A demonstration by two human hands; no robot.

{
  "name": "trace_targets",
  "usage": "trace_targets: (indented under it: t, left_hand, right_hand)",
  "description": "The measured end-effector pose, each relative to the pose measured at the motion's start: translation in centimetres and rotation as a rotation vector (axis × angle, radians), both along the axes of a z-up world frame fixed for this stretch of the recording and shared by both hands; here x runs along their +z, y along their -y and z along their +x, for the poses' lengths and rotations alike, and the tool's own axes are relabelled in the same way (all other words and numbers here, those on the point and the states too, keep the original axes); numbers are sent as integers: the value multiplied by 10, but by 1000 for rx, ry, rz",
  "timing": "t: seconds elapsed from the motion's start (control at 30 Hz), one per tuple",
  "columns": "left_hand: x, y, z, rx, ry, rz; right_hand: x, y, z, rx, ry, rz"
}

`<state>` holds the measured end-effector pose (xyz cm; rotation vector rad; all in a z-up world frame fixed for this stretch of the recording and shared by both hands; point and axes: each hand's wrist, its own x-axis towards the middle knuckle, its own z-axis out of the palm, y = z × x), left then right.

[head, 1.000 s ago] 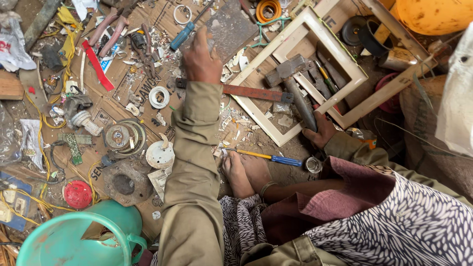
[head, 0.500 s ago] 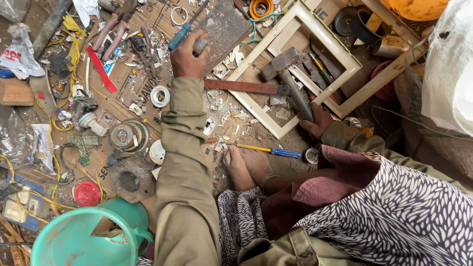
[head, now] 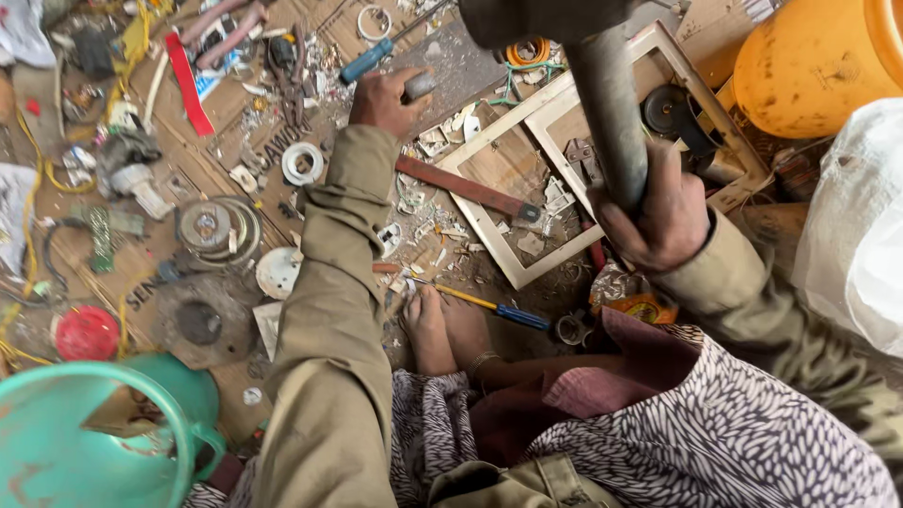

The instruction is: The person uses a screwdriver to pry apart a small white plastic component with copper windings, then switches to a hammer to break it further. The person continues to strike the component repeatedly on a metal plate to separate its parts.

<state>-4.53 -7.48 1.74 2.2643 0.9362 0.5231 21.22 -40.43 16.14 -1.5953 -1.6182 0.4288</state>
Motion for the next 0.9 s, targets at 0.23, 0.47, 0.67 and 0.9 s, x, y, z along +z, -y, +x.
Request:
trace_targets:
  t: [0.23,0.47,0.67,0.9]
  left_hand:
    - [-12,-1,-3,46,7,69]
    - [-11,-28,-14,1,97,-50]
    - [31,-28,-21,-17,211,-285]
    - [76,-22,-67,83,124,-68]
  right_hand:
    - [-46,-45,-40,-7,352,-310]
    - [13,-19,-25,91,119,-233]
    - [44,-13,-6,-17,26,-146]
    - [-49,32,-17,-23,-113,-408]
